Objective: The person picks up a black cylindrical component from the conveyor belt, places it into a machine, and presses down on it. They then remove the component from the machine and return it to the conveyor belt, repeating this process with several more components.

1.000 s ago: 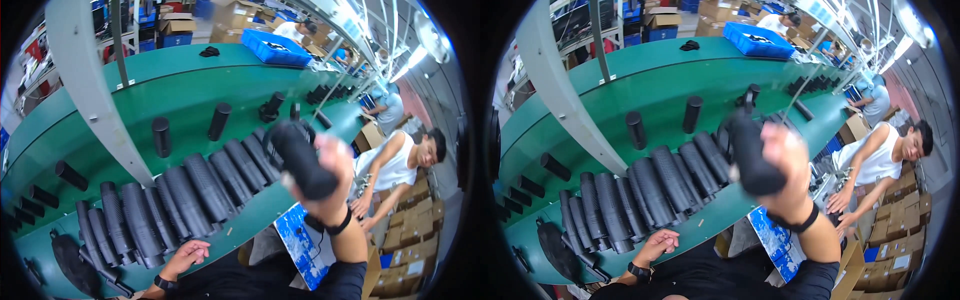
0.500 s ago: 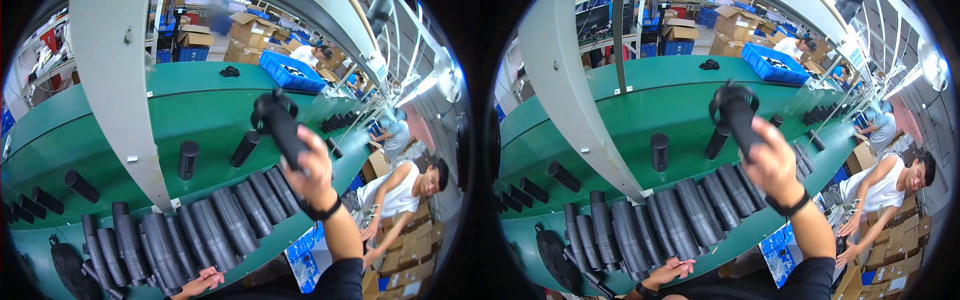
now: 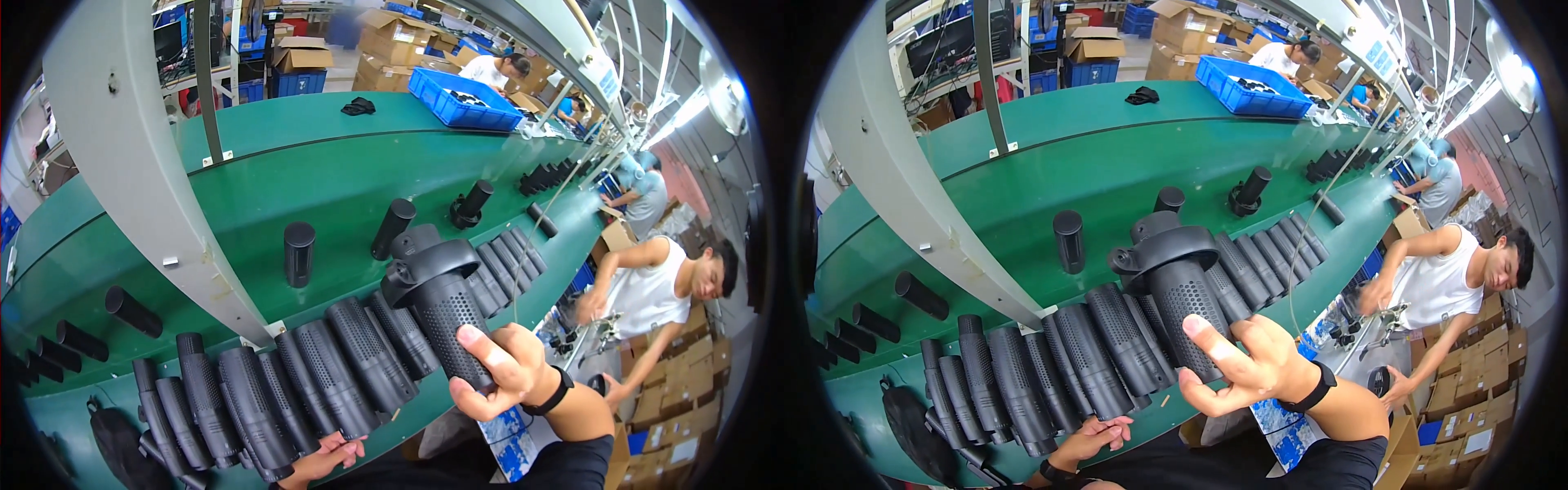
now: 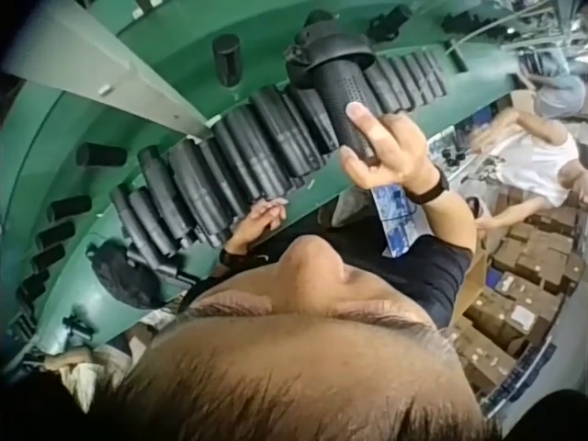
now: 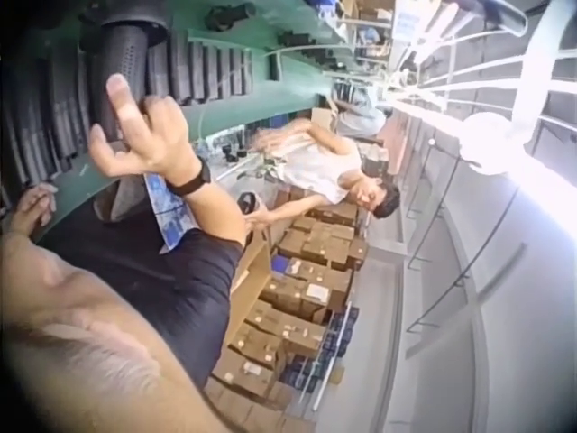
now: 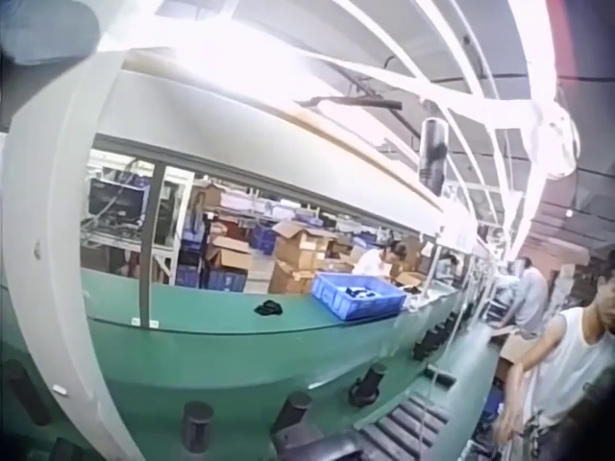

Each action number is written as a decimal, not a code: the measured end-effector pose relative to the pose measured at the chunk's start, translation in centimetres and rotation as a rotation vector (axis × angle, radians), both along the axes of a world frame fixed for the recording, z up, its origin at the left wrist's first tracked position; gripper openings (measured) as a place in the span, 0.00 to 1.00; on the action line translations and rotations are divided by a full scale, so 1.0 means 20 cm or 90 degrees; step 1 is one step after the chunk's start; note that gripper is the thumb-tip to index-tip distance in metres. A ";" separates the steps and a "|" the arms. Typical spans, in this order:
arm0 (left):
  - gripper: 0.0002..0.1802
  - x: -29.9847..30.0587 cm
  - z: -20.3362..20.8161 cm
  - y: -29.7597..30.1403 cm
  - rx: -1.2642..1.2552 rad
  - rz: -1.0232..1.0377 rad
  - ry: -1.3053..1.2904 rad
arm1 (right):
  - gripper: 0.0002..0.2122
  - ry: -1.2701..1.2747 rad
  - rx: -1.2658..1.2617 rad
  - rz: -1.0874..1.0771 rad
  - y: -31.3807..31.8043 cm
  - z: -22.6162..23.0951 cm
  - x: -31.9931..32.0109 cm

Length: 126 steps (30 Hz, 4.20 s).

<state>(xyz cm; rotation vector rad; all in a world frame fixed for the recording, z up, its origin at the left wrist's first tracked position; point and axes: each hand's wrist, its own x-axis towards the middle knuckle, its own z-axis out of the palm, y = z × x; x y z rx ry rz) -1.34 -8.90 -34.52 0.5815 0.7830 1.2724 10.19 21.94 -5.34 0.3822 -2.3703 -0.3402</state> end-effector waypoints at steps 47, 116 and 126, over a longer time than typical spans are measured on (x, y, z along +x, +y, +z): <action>0.20 -0.02 0.07 -0.05 -0.109 0.049 -0.063 | 0.30 -0.179 -0.422 -0.539 0.94 -0.32 -0.70; 0.17 2.29 0.81 1.91 0.600 -0.072 0.918 | 0.29 -0.163 -0.342 -0.993 0.03 -0.21 2.70; 0.13 2.29 0.80 1.88 0.602 -0.120 0.902 | 0.16 -0.298 -0.333 -0.924 0.08 -0.28 2.72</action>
